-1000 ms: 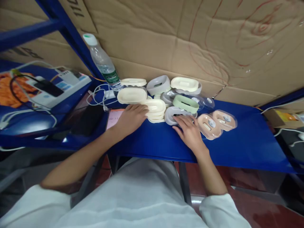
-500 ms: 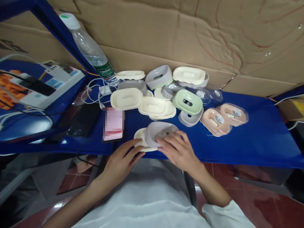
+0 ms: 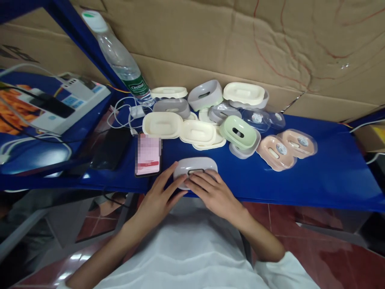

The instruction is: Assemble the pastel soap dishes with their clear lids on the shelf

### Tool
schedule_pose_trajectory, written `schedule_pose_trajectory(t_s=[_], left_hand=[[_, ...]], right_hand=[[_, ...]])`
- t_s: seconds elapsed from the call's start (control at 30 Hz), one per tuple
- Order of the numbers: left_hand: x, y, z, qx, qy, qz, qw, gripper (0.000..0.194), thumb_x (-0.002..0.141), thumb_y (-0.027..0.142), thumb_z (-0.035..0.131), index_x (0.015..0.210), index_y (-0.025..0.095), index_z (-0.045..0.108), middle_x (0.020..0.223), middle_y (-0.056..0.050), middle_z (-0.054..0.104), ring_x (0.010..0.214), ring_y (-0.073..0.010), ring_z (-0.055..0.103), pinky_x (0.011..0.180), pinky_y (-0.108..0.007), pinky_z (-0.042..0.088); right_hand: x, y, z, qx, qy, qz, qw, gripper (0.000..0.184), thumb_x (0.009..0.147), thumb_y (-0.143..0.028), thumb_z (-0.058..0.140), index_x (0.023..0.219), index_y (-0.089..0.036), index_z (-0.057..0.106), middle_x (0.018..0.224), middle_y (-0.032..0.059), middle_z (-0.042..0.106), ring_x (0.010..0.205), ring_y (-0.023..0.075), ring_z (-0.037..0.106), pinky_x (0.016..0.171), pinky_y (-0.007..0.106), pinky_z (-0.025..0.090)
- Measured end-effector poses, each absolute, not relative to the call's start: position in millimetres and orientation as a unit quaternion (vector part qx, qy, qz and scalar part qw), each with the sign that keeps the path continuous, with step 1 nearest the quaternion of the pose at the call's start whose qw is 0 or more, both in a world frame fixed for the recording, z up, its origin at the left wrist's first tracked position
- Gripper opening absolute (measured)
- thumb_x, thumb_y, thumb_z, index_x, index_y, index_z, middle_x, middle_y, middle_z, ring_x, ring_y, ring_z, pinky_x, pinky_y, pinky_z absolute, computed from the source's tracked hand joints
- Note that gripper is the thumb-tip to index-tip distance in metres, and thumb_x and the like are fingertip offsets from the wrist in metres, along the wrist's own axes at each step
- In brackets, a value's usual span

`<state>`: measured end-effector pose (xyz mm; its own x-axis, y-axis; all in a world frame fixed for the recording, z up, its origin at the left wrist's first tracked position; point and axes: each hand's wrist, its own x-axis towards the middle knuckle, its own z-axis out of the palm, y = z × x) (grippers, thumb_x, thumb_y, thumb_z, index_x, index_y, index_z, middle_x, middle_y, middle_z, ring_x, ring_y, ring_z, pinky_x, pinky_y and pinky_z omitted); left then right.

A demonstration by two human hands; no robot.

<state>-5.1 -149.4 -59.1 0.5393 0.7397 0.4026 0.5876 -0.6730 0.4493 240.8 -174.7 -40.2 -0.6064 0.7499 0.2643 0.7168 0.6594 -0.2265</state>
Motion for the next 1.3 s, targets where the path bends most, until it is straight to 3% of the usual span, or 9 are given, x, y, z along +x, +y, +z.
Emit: schedule_pose_trajectory(t_s=[0.17, 0.37, 0.47, 0.67, 0.8, 1.0, 1.1, 1.2, 1.3], left_hand=[[-1, -141, -51, 0.871, 0.376, 0.291, 0.121, 0.041, 0.107, 0.027, 0.063, 0.147, 0.021, 0.058, 0.164, -0.022, 0.053, 0.149, -0.035, 0.058, 0.117, -0.052, 0.058], [-1, -143, -60, 0.879, 0.376, 0.277, 0.093, 0.043, 0.104, 0.027, 0.068, 0.146, 0.022, 0.06, 0.163, -0.021, 0.054, 0.148, -0.0361, 0.059, 0.116, -0.052, 0.06], [-1, -146, -64, 0.879, 0.375, 0.281, 0.084, 0.043, 0.103, 0.024, 0.069, 0.146, 0.021, 0.06, 0.164, -0.022, 0.053, 0.148, -0.0363, 0.059, 0.114, -0.051, 0.061], [4, -145, -68, 0.859, 0.375, 0.328, 0.12, 0.041, 0.103, 0.028, 0.071, 0.142, 0.023, 0.061, 0.163, -0.02, 0.054, 0.147, -0.0345, 0.06, 0.115, -0.051, 0.061], [8, -145, -74, 0.852, 0.37, 0.354, 0.106, 0.037, 0.102, 0.027, 0.073, 0.136, 0.021, 0.063, 0.159, -0.021, 0.057, 0.145, -0.033, 0.062, 0.116, -0.05, 0.06], [10, -145, -76, 0.852, 0.376, 0.353, 0.089, 0.035, 0.102, 0.028, 0.071, 0.136, 0.022, 0.064, 0.157, -0.02, 0.059, 0.141, -0.0332, 0.066, 0.11, -0.048, 0.064], [10, -144, -76, 0.852, 0.37, 0.361, 0.089, 0.036, 0.102, 0.028, 0.071, 0.137, 0.023, 0.063, 0.157, -0.021, 0.059, 0.141, -0.0341, 0.065, 0.111, -0.05, 0.063], [10, -144, -76, 0.854, 0.367, 0.36, 0.085, 0.035, 0.102, 0.027, 0.071, 0.136, 0.021, 0.062, 0.155, -0.023, 0.059, 0.141, -0.0351, 0.065, 0.11, -0.05, 0.063], [10, -143, -76, 0.856, 0.367, 0.356, 0.079, 0.035, 0.103, 0.027, 0.071, 0.135, 0.02, 0.062, 0.155, -0.024, 0.059, 0.14, -0.0357, 0.066, 0.108, -0.05, 0.064]], right_hand=[[245, -171, -42, -0.447, -0.865, 0.028, 0.224, 0.041, 0.11, -0.015, 0.056, 0.148, -0.029, 0.064, 0.142, 0.0037, 0.075, 0.144, 0.0222, 0.062, 0.134, 0.055, 0.022], [248, -174, -50, -0.449, -0.872, 0.038, 0.19, 0.045, 0.11, -0.015, 0.055, 0.152, -0.031, 0.061, 0.152, 0.002, 0.069, 0.151, 0.0222, 0.055, 0.136, 0.058, 0.022], [252, -175, -52, -0.435, -0.882, 0.033, 0.177, 0.053, 0.109, -0.011, 0.051, 0.158, -0.032, 0.055, 0.158, 0.0015, 0.063, 0.153, 0.0216, 0.052, 0.136, 0.059, 0.027], [309, -136, -10, -0.499, -0.831, -0.044, 0.24, 0.043, 0.111, -0.028, 0.057, 0.154, -0.024, 0.058, 0.156, 0.0098, 0.065, 0.15, 0.0271, 0.055, 0.128, 0.053, 0.04], [365, -70, 31, -0.602, -0.75, -0.122, 0.247, 0.04, 0.113, -0.039, 0.05, 0.148, -0.025, 0.064, 0.16, 0.0108, 0.06, 0.15, 0.0316, 0.053, 0.125, 0.054, 0.041], [404, 0, 48, -0.633, -0.737, -0.129, 0.198, 0.057, 0.109, -0.055, 0.053, 0.154, -0.02, 0.056, 0.167, 0.0162, 0.05, 0.153, 0.0381, 0.048, 0.122, 0.058, 0.04], [418, -1, 44, -0.664, -0.701, -0.114, 0.234, 0.057, 0.106, -0.054, 0.054, 0.151, -0.019, 0.054, 0.157, 0.0178, 0.059, 0.146, 0.0365, 0.056, 0.119, 0.055, 0.046], [434, -14, 32, -0.722, -0.645, -0.077, 0.239, 0.047, 0.103, -0.052, 0.055, 0.134, -0.019, 0.063, 0.135, 0.0186, 0.072, 0.128, 0.0372, 0.068, 0.11, 0.054, 0.052], [449, -23, 15, -0.744, -0.628, -0.051, 0.222, 0.047, 0.098, -0.055, 0.059, 0.128, -0.02, 0.065, 0.137, 0.0191, 0.071, 0.127, 0.0385, 0.067, 0.108, 0.056, 0.053]])
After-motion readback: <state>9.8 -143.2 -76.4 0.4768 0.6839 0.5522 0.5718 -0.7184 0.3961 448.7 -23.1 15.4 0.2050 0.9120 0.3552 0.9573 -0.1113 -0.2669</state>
